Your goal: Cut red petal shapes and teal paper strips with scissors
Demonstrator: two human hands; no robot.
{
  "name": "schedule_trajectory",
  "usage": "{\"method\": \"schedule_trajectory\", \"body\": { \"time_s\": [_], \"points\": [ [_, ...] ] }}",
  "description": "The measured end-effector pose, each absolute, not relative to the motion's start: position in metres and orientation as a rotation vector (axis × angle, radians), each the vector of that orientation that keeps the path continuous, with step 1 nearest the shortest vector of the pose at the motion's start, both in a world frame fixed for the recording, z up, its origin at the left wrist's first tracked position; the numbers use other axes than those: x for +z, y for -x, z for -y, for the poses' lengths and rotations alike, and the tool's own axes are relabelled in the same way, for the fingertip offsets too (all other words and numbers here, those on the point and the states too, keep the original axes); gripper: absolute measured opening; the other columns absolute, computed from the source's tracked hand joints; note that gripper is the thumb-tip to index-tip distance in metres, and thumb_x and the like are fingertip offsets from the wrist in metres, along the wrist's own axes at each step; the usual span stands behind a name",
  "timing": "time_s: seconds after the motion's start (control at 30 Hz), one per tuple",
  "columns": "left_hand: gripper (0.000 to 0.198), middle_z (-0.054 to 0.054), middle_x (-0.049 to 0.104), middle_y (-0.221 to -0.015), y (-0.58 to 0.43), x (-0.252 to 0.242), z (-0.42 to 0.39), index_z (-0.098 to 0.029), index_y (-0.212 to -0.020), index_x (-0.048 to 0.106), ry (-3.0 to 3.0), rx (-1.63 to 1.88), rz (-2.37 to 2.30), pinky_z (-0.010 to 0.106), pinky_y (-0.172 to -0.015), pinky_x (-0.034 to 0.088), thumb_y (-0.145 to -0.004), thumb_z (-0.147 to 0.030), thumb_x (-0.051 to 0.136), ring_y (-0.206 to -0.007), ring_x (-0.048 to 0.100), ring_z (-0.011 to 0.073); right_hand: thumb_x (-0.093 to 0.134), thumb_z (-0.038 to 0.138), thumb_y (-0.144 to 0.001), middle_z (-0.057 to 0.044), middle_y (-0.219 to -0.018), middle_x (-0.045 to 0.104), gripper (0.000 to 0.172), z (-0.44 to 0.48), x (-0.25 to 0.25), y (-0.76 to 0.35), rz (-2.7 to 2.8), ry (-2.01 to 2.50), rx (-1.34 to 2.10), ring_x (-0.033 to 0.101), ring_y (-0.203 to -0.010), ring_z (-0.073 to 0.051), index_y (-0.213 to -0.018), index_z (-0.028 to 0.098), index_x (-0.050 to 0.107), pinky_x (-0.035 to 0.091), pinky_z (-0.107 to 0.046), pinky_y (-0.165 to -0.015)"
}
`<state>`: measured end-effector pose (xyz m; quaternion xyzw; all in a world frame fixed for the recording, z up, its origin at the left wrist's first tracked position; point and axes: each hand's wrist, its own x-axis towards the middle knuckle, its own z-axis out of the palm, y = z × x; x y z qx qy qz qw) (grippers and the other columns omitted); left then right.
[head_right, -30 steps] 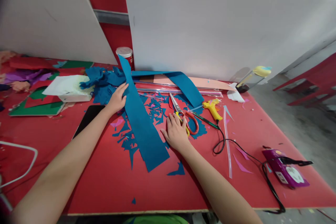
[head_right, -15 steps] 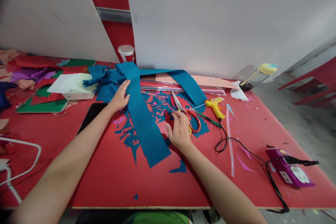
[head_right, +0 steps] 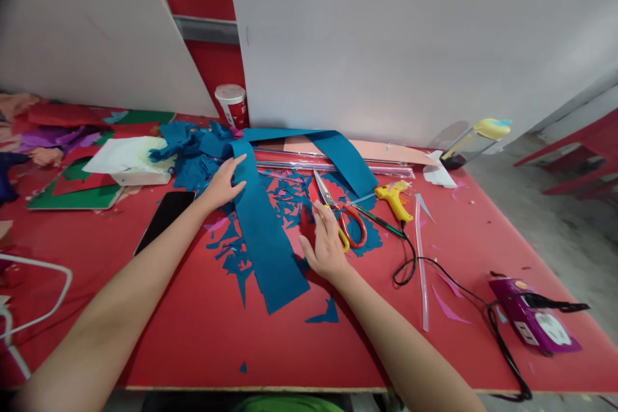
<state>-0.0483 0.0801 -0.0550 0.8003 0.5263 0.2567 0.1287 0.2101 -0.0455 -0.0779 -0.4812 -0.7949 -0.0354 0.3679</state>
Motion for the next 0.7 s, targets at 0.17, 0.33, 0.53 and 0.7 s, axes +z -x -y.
{"method": "schedule_trajectory", "body": {
  "time_s": [0.17, 0.33, 0.53, 0.7],
  "points": [
    [0.034, 0.008, 0.060, -0.098, 0.051, -0.054, -0.083, -0.015, -0.101, 0.060, -2.371, 0.495, -1.481, 0.037, -0.089, 0.040, -0.069, -0.016, 0.047, -0.095, 0.054, 0.0232, 0.047, 0.026, -0.079, -0.016, -0.124, 0.036, 0.060, 0.053, -0.070, -0.210, 2.169, 1.001, 0.013, 0.024, -0.125, -0.034, -0.133, 0.015, 0.021, 0.032, -0.053, -0.096],
    [0.050, 0.009, 0.055, -0.098, 0.049, -0.054, -0.081, -0.016, -0.120, 0.047, -2.428, 0.500, -1.443, 0.036, -0.085, 0.042, -0.070, -0.011, 0.042, -0.089, 0.054, 0.0207, 0.044, 0.036, -0.082, -0.014, -0.120, 0.049, 0.046, 0.065, -0.061, -0.198, 2.595, 0.816, 0.215, 0.021, -0.126, -0.033, -0.122, 0.013, 0.042, 0.028, -0.054, -0.098],
    [0.055, 0.009, 0.050, -0.103, 0.044, -0.053, -0.078, -0.019, -0.128, 0.037, -2.414, 0.590, -1.402, 0.033, -0.082, 0.043, -0.074, -0.012, 0.041, -0.083, 0.053, 0.0175, 0.042, 0.043, -0.082, -0.012, -0.127, 0.046, 0.053, 0.066, -0.057, -0.187, 2.838, 0.961, 0.452, 0.028, -0.124, -0.029, -0.125, 0.012, 0.042, 0.024, -0.050, -0.101],
    [0.044, 0.008, 0.054, -0.107, 0.047, -0.044, -0.077, -0.017, -0.114, 0.053, -2.234, 0.546, -1.312, 0.030, -0.076, 0.045, -0.070, -0.022, 0.049, -0.078, 0.055, 0.0158, 0.042, 0.043, -0.082, -0.013, -0.127, 0.046, 0.053, 0.064, -0.059, -0.188, 2.821, 0.954, 0.461, 0.027, -0.124, -0.029, -0.125, 0.011, 0.042, 0.023, -0.049, -0.102]
  ]
}}
